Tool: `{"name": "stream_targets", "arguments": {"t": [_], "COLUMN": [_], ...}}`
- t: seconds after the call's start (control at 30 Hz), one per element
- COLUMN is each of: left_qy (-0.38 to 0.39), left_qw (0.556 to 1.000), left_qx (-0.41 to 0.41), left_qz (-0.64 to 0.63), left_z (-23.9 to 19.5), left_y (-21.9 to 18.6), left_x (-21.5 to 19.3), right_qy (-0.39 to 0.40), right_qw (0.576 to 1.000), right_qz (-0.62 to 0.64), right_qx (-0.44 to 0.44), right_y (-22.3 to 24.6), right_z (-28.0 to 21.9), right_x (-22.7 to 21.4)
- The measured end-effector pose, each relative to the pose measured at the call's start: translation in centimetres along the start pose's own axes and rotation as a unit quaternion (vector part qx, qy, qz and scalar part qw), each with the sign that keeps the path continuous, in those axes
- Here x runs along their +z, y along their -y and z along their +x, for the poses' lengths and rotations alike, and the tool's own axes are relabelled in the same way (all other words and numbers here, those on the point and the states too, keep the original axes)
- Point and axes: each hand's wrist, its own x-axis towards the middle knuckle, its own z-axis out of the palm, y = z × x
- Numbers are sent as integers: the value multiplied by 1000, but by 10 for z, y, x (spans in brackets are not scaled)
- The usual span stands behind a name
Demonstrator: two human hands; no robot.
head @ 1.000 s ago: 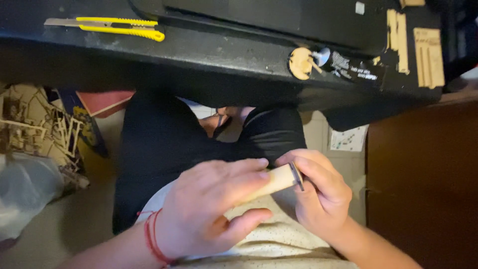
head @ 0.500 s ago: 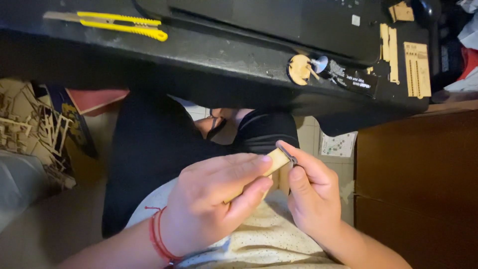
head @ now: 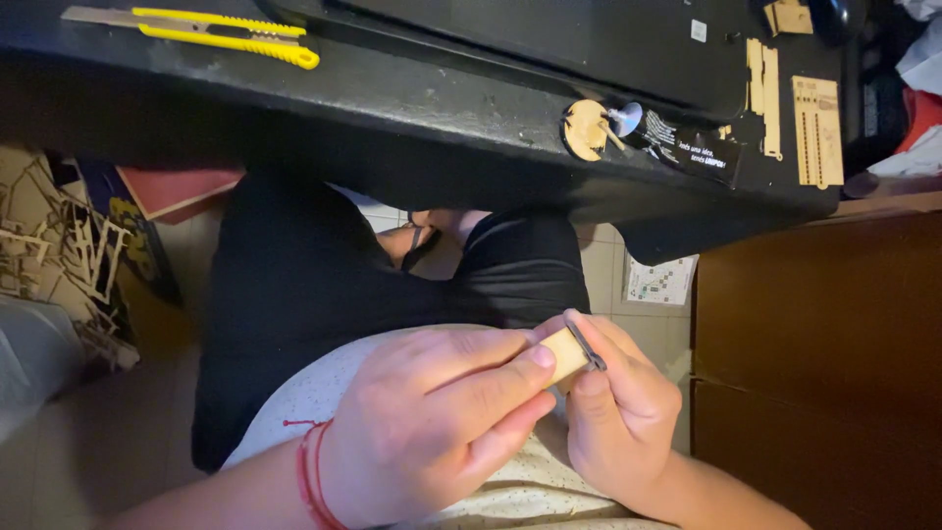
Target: The person assembles a small wooden model by inserting dowels into pre-cut slots on flat wooden pieces. They repeatedly test-fit the components, remove and reinsert dowels, and adjust the alignment of the pieces to form a box-like structure.
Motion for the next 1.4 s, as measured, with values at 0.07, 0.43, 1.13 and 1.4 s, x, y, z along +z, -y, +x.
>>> {"name": "stream_targets", "arguments": {"t": [0.07, 0.43, 1.13, 1.4], "left_qy": [7, 36, -41, -13], "left_qw": [1000, 991, 908, 915], "left_qx": [17, 125, 372, 369], "left_qz": [-18, -28, 190, 161], "left_z": [3, 21, 29, 19], "left_y": [0, 9, 23, 29], "left_x": [-6, -26, -28, -20], "right_qy": [8, -49, -64, -103], "right_qw": [999, 971, 942, 959], "right_qz": [20, 22, 319, 250], "right_qx": [-24, -232, -85, -90], "right_y": [5, -30, 1, 0], "right_z": [8, 9, 10, 11], "right_x": [0, -11, 8, 10]}}
